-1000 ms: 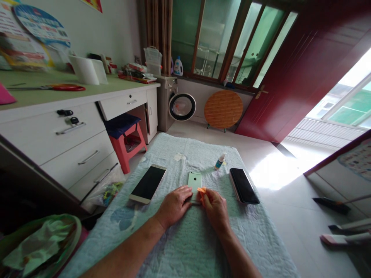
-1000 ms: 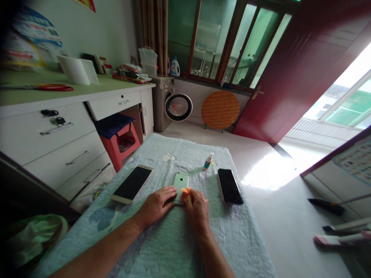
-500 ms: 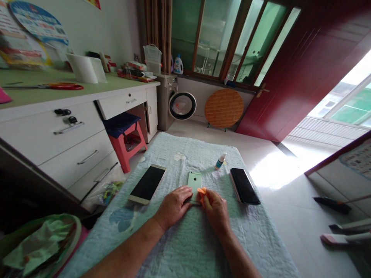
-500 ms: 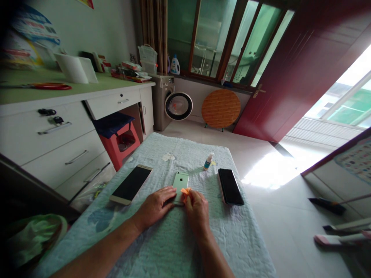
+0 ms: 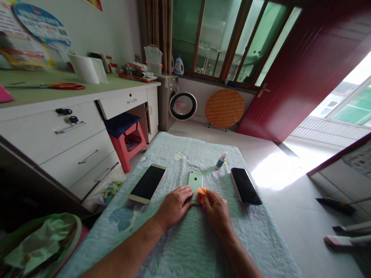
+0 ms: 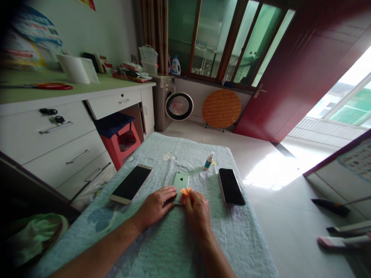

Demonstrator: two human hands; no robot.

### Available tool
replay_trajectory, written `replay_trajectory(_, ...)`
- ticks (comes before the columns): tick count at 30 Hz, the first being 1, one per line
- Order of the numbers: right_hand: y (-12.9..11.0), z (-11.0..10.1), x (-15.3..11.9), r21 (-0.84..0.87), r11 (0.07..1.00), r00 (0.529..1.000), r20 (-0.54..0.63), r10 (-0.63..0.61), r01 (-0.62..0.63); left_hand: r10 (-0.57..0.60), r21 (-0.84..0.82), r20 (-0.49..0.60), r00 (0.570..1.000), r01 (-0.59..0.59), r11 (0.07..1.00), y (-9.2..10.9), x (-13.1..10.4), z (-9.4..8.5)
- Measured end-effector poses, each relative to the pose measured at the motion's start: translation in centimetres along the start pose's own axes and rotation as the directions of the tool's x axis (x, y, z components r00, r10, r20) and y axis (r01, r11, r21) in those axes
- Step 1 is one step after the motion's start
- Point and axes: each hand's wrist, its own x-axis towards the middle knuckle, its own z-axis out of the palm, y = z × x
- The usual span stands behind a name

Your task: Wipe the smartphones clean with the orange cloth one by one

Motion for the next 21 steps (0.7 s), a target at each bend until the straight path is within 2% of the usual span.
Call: replay_trajectory(21,-0.14,-0.2,0.0,0.007,1.0,1.0,0.018,-0.024,0.024,0.002,0.004,-0.009,1.0,-0.002,1.0,-0.03,0.03,0.0)
